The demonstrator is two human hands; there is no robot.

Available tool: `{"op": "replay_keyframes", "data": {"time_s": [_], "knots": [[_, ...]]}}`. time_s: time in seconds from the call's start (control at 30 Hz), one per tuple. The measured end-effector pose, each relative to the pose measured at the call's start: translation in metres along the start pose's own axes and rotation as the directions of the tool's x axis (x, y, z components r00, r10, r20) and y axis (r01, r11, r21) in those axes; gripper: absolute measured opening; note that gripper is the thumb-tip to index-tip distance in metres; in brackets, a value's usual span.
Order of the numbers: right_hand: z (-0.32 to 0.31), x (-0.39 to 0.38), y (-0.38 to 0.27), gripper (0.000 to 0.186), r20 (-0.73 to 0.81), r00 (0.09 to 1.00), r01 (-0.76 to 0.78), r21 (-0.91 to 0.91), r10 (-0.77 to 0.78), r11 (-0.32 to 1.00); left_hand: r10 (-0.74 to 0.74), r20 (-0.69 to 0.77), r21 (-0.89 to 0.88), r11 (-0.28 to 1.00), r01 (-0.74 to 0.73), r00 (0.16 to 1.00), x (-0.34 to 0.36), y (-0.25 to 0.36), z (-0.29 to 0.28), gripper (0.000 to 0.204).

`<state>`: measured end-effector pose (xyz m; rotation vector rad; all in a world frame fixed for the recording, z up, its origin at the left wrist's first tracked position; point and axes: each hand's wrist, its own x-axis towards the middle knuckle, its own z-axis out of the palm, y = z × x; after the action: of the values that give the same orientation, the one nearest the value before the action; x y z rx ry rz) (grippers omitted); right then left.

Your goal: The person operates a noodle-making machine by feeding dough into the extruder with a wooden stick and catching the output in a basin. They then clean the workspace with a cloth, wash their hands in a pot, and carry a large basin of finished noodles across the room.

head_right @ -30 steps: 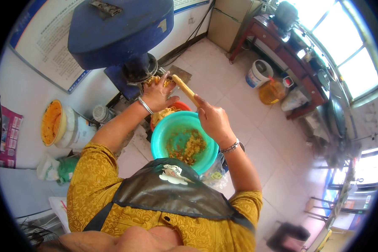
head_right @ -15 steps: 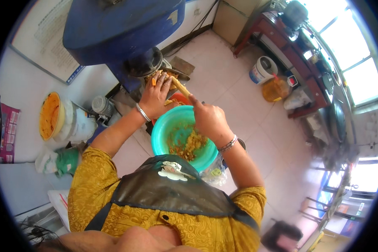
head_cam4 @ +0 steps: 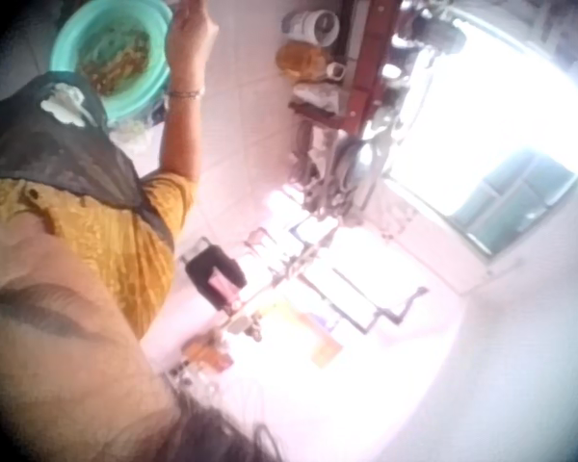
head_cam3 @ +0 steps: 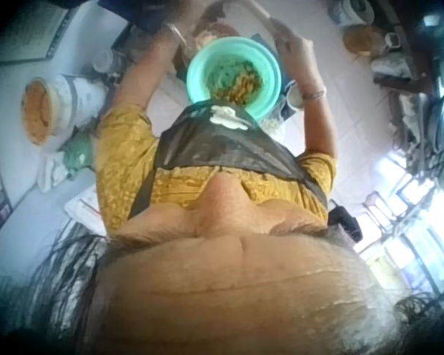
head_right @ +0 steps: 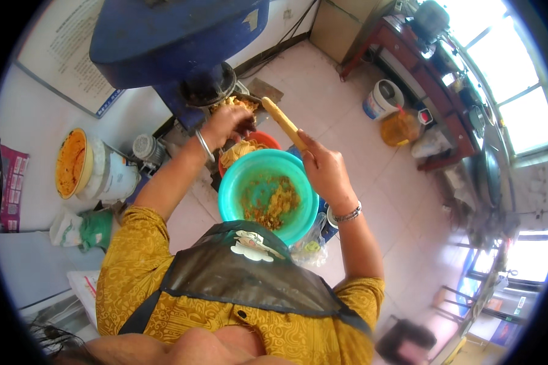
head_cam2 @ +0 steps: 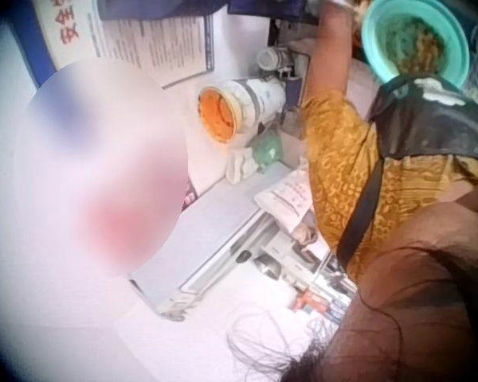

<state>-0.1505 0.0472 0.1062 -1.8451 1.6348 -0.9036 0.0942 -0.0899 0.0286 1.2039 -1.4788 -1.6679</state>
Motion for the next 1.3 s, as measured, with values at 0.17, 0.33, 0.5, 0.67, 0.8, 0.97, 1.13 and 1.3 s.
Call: {"op": "replay_keyframes", "data": {"time_s": [0.17, 0.33, 0.5, 0.67, 0.8, 0.97, 1.13, 1.3], "knots": [[-0.005, 0.004, -0.008, 0.04, 0.056, 0.998, -0.002, -0.025, 0.003, 1.0, -0.304, 0.127, -0.327, 0.886, 0.329, 0.944, 0.018, 0.02, -0.01, 0.029], [-0.004, 0.008, -0.011, 0.039, 0.083, 0.994, 0.086, -0.137, -0.075, 0.987, 0.05, 0.253, -0.65, 0.748, 0.131, 0.966, -0.018, 0.026, -0.02, 0.023], [0.013, 0.017, -0.014, 0.052, 0.261, 0.956, 0.24, -0.442, -0.132, 0.865, 0.682, -0.195, 0.65, 0.628, -0.428, 0.705, -0.04, 0.017, 0.01, 0.029], [0.018, 0.033, -0.025, 0.049, 0.391, 0.916, 0.303, -0.517, -0.094, 0.801, 0.789, 0.03, 0.964, 0.139, -0.225, 0.614, -0.031, -0.02, 0.023, 0.04], [0.023, 0.047, -0.028, 0.05, 0.46, 0.883, 0.342, -0.499, -0.091, 0.796, 0.772, 0.018, 0.979, 0.114, -0.167, 0.636, -0.031, -0.026, 0.025, 0.049], [0.04, 0.07, -0.03, 0.054, 0.511, 0.852, 0.392, -0.474, -0.117, 0.788, 0.756, 0.03, 0.984, 0.091, -0.15, 0.653, -0.036, -0.022, 0.026, 0.055], [0.053, 0.09, -0.039, 0.048, 0.527, 0.831, 0.473, -0.499, -0.179, 0.726, 0.731, 0.048, 0.984, 0.083, -0.158, 0.681, -0.035, -0.024, 0.025, 0.06], [0.033, 0.087, -0.052, 0.046, 0.499, 0.843, 0.478, -0.52, -0.203, 0.708, 0.672, 0.034, 0.99, 0.079, -0.117, 0.74, -0.03, -0.02, 0.021, 0.069]]}}
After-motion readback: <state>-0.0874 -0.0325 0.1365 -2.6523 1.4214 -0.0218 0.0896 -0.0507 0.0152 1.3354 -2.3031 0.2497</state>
